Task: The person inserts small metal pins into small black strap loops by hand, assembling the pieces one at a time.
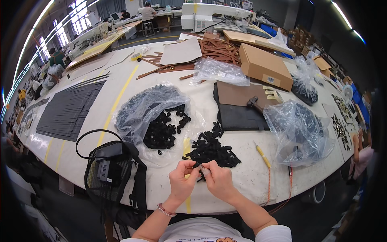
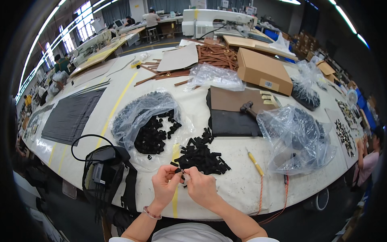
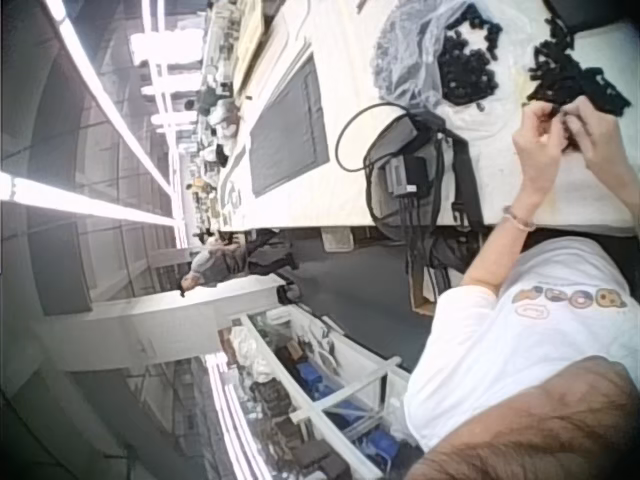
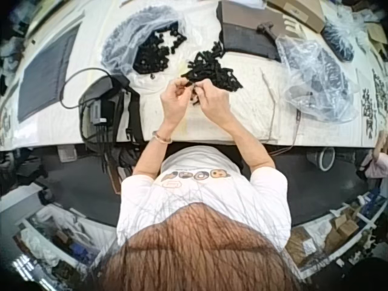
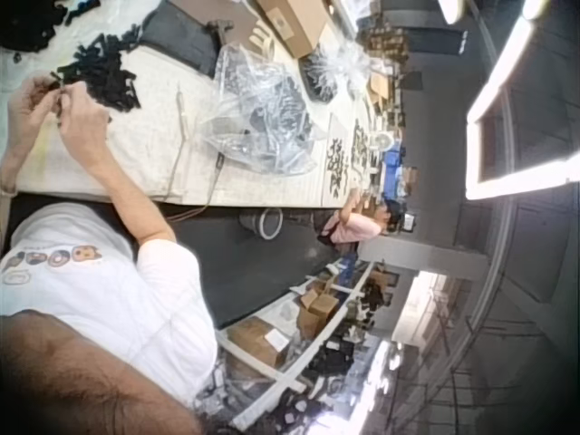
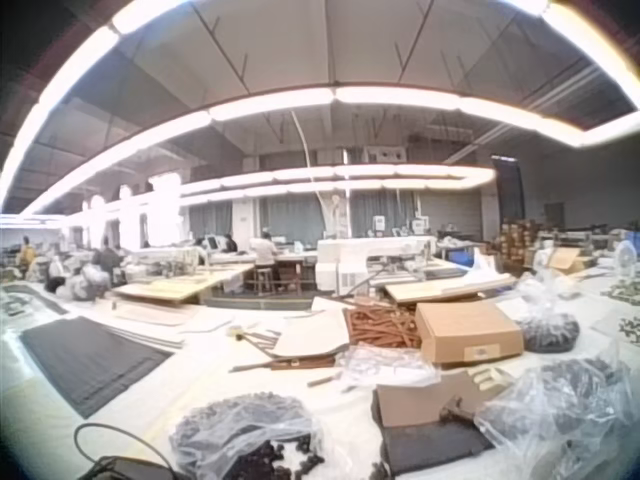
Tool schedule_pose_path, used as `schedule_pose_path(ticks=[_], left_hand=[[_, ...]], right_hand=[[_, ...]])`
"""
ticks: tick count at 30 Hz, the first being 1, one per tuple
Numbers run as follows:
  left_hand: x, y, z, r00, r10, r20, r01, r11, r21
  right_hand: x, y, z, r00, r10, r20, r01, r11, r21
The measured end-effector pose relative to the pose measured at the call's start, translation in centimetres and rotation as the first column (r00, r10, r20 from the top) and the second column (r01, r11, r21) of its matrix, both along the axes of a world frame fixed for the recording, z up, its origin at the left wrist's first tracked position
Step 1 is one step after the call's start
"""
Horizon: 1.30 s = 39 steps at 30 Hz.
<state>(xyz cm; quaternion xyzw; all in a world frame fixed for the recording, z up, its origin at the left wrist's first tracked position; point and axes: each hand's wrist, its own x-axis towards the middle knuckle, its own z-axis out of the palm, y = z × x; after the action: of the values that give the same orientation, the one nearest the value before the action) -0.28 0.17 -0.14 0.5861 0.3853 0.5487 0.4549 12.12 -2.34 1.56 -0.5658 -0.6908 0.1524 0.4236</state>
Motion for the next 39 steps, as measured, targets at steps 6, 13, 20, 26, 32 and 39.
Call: schedule_pose_path(ticks=[6,13,20,26,32,39], left_hand=[[-0.7,0.6,-0.6,0.978,-0.015,-0.206,0.045,0.988,0.145],[-1.4,0.8,0.2,0.975,-0.222,-0.028,0.216,0.966,-0.141],[-1.5,0.5,0.2,0.974,-0.217,0.069,0.227,0.946,-0.230],[-1.2,0.3,-0.2,0.974,-0.208,0.091,0.221,0.958,-0.180],[-1.2,0.2,-0.5,0.974,-0.184,0.129,0.202,0.968,-0.146],[-1.3,0.2,-1.0,0.965,-0.219,0.142,0.242,0.954,-0.179]], right_hand=[[0.5,0.3,-0.5,0.992,0.030,-0.122,-0.049,0.987,-0.154],[0.8,-0.2,0.3,0.996,0.039,-0.076,-0.047,0.992,-0.120],[0.7,0.0,0.1,0.995,0.079,-0.054,-0.083,0.993,-0.087],[1.5,0.2,-0.3,0.906,0.118,-0.407,-0.276,0.893,-0.355],[1.7,0.4,-0.1,0.835,0.117,-0.538,-0.392,0.813,-0.431],[1.9,0.5,-0.3,0.781,0.132,-0.610,-0.467,0.772,-0.431]])
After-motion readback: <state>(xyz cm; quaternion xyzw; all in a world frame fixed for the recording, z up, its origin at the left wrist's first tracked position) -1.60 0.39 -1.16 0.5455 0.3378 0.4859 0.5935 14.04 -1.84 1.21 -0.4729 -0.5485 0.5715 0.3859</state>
